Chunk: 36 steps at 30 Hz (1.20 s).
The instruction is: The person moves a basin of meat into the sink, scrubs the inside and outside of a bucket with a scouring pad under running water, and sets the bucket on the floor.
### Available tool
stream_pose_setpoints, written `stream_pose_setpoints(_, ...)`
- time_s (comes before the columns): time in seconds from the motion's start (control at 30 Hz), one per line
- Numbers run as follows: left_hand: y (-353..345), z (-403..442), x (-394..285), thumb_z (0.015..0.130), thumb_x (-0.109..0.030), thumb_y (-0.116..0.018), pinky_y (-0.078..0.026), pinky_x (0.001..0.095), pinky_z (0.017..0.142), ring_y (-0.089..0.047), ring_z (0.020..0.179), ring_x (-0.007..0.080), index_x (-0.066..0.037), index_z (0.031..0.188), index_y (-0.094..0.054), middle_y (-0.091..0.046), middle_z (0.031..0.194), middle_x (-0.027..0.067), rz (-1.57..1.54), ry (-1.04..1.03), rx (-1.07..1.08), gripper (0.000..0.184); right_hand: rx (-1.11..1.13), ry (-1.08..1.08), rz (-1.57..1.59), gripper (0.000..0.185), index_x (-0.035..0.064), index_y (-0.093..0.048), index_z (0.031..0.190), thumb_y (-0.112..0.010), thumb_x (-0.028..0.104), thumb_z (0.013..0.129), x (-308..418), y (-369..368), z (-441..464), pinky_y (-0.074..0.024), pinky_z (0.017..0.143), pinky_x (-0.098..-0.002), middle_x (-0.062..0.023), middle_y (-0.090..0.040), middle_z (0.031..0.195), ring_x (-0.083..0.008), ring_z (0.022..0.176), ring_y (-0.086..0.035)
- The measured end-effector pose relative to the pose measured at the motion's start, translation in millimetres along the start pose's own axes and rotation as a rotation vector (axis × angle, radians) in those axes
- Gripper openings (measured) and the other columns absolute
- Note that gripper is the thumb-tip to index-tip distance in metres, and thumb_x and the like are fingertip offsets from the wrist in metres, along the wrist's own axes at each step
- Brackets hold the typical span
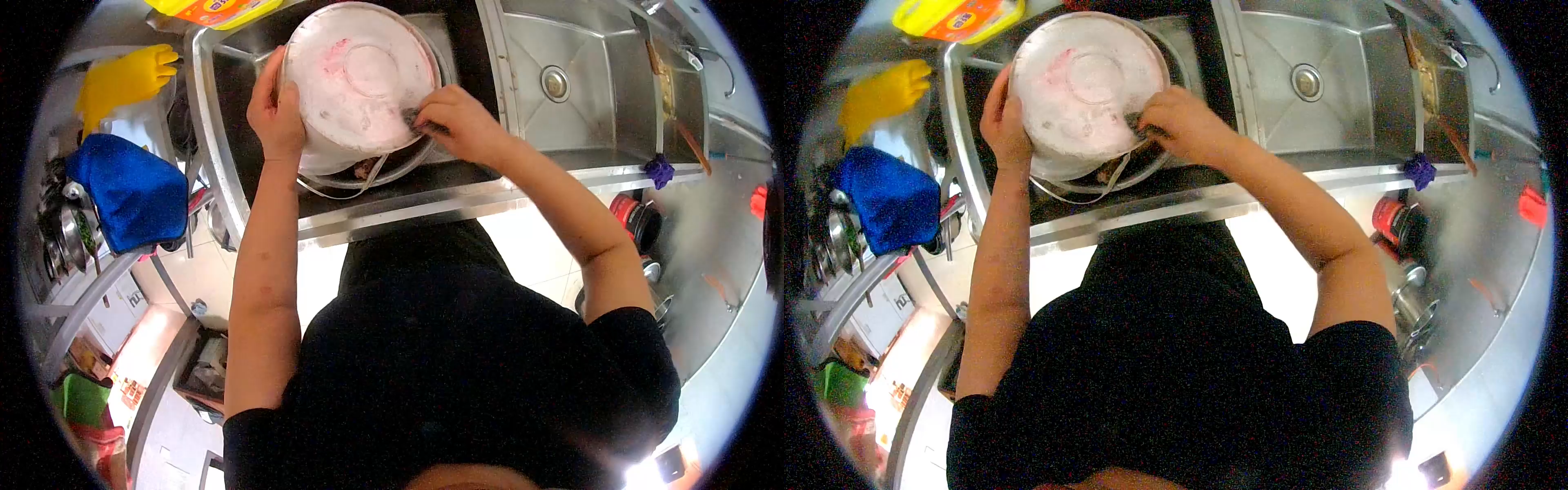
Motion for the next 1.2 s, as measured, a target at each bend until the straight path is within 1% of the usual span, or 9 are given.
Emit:
stream_pose_setpoints(0.17, 9, -2, -1, 0.087, -0.010, -0.046, -0.038, 0.0300, 0.099, -0.052, 0.113, 0.0193, 0.003, 0.122, -0.055, -0.056, 0.124, 0.0123, -0.095, 0.078, -0.004, 0.038, -0.048, 0.120, -0.009, 0.012, 0.0080, -0.063, 0.082, -0.066, 0.009, 0.070, 66, -37, 93, -0.0431, 0.080, -0.0393, -0.0100, -0.062, 0.086, -0.0302, 0.087, -0.057)
stream_pose_setpoints(0.27, 8, -1, 0, 0.087, -0.006, -0.044, -0.038, 0.0307, 0.099, -0.052, 0.114, 0.0199, 0.002, 0.122, -0.055, -0.056, 0.125, 0.0125, -0.069, 0.064, -0.011, 0.038, -0.524, 0.135, -0.044, 0.011, 0.0083, -0.062, 0.080, -0.066, 0.013, 0.071, 34, -13, 136, -0.0436, 0.080, -0.0373, -0.0102, -0.062, 0.083, -0.0308, 0.084, -0.058)
stream_pose_setpoints(0.37, 12, 4, 4, 0.086, -0.004, -0.043, -0.037, 0.0315, 0.100, -0.052, 0.115, 0.0203, 0.001, 0.122, -0.056, -0.056, 0.124, 0.0127, -0.032, 0.017, 0.010, 0.039, -0.141, -0.096, -0.023, 0.012, 0.0090, -0.061, 0.079, -0.067, 0.013, 0.069, 44, -23, 108, -0.0437, 0.080, -0.0377, -0.0099, -0.062, 0.083, -0.0304, 0.086, -0.058)
stream_pose_setpoints(0.47, 12, 1, -3, 0.087, -0.008, -0.045, -0.036, 0.0325, 0.101, -0.051, 0.117, 0.0211, -0.002, 0.123, -0.056, -0.056, 0.124, 0.0127, -0.001, -0.013, 0.012, 0.039, -0.341, 0.082, 0.110, 0.015, 0.0104, -0.062, 0.083, -0.068, 0.011, 0.069, 75, -27, 95, -0.0428, 0.084, -0.0410, -0.0124, -0.060, 0.085, -0.0316, 0.088, -0.057)
stream_pose_setpoints(0.63, 13, 2, -5, 0.085, -0.005, -0.043, -0.035, 0.0329, 0.103, -0.050, 0.117, 0.0216, -0.002, 0.124, -0.056, -0.056, 0.125, 0.0119, 0.041, -0.010, 0.001, 0.041, -0.567, -0.156, -0.205, 0.020, 0.0072, -0.069, 0.087, -0.069, 0.019, 0.072, -38, 10, 159, -0.0446, 0.085, -0.0420, -0.0158, -0.063, 0.089, -0.0340, 0.090, -0.058)
stream_pose_setpoints(0.73, 7, 8, 0, 0.085, -0.004, -0.042, -0.034, 0.0329, 0.103, -0.050, 0.118, 0.0219, -0.002, 0.124, -0.056, -0.056, 0.126, 0.0123, 0.029, -0.036, 0.009, 0.041, -0.439, -0.328, -0.232, 0.019, 0.0062, -0.070, 0.086, -0.067, 0.019, 0.072, -45, 9, 145, -0.0460, 0.082, -0.0421, -0.0165, -0.065, 0.089, -0.0338, 0.089, -0.060)
stream_pose_setpoints(0.9, 13, 1, -2, 0.086, -0.005, -0.042, -0.033, 0.0338, 0.104, -0.049, 0.120, 0.0234, 0.001, 0.125, -0.054, -0.054, 0.127, 0.0143, 0.036, -0.007, 0.010, 0.041, -0.358, 0.012, 0.078, 0.019, 0.0049, -0.069, 0.084, -0.062, 0.016, 0.070, 48, -21, 136, -0.0452, 0.085, -0.0460, -0.0196, -0.064, 0.090, -0.0353, 0.091, -0.060)
stream_pose_setpoints(1.1, 14, 3, 13, 0.085, -0.004, -0.041, -0.035, 0.0331, 0.103, -0.051, 0.117, 0.0225, 0.003, 0.124, -0.054, -0.055, 0.126, 0.0140, -0.054, 0.086, -0.012, 0.041, -0.504, -0.457, -0.189, 0.014, 0.0058, -0.066, 0.087, -0.066, 0.015, 0.077, -62, 10, 83, -0.0425, 0.082, -0.0423, -0.0142, -0.061, 0.092, -0.0333, 0.092, -0.055)
stream_pose_setpoints(1.2, 9, 2, 8, 0.085, -0.005, -0.042, -0.037, 0.0326, 0.101, -0.052, 0.115, 0.0215, 0.003, 0.122, -0.055, -0.056, 0.125, 0.0133, -0.122, 0.171, -0.045, 0.040, -0.467, -0.201, -0.063, 0.017, 0.0093, -0.066, 0.086, -0.070, 0.013, 0.071, 7, -23, 60, -0.0412, 0.083, -0.0416, -0.0124, -0.060, 0.092, -0.0309, 0.094, -0.055)
Point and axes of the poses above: each hand's wrist, its own z-axis towards the middle knuckle, its own y-axis out of the back of the hand, x = y × z, the point moved 6 cm from there along z, towards the middle knuckle
